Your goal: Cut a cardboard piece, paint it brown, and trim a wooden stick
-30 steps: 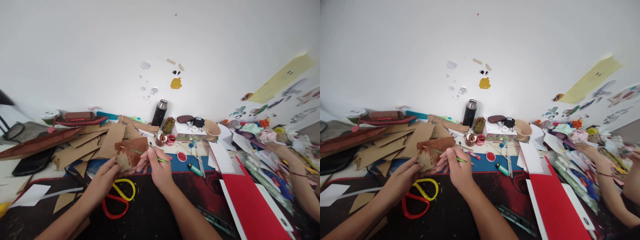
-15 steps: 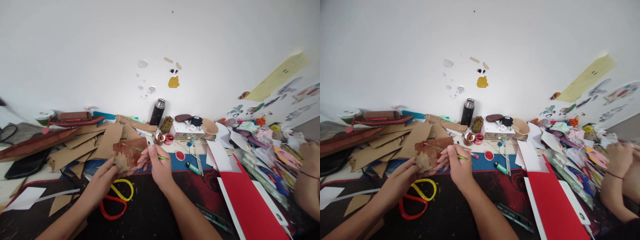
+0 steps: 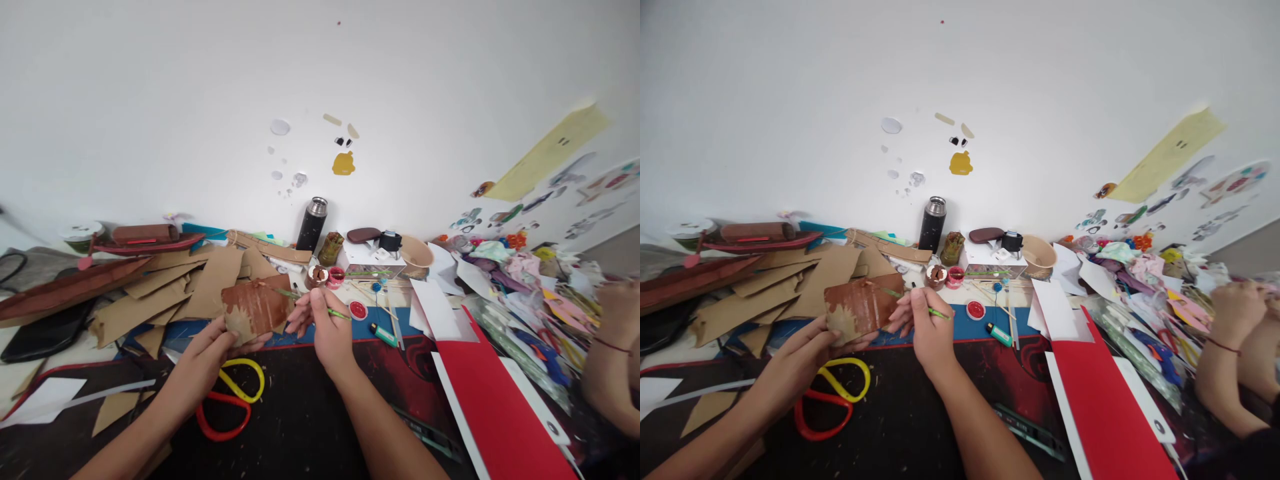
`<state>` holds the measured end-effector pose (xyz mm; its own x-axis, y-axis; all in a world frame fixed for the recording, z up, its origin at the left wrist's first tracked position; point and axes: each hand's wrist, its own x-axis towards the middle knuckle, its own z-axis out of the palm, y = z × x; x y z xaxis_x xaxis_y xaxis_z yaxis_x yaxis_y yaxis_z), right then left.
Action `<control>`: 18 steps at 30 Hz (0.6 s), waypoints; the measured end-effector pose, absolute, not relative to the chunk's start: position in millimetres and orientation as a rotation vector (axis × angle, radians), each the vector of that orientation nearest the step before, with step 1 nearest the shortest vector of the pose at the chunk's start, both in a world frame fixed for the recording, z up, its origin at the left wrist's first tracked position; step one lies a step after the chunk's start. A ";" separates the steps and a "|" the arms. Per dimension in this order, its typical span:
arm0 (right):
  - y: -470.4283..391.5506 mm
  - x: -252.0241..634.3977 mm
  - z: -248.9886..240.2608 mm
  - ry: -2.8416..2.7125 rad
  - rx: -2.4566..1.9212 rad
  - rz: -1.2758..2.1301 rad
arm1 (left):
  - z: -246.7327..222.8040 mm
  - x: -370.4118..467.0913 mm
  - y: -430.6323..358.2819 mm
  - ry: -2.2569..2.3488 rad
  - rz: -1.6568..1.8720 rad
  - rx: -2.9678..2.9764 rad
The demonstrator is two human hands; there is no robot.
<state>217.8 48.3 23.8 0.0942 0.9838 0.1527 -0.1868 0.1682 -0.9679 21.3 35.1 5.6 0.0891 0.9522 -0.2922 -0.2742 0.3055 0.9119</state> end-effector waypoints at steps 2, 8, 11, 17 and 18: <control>47.2 211.8 26.4 -1.117 -0.964 1.145 | 5.3 21.2 34.9 1.107 1.061 0.827; 49.5 211.0 27.6 -1.137 -0.975 1.139 | 3.1 19.1 34.4 1.100 1.048 0.882; 51.3 217.9 25.5 -1.085 -1.010 1.111 | 3.8 19.4 34.2 1.096 1.048 0.880; 50.2 213.4 29.5 -1.078 -0.968 1.130 | 1.1 16.8 35.3 1.187 1.046 1.066; 49.9 211.6 30.3 -1.085 -0.951 1.137 | 0.2 15.6 35.6 1.223 1.051 1.116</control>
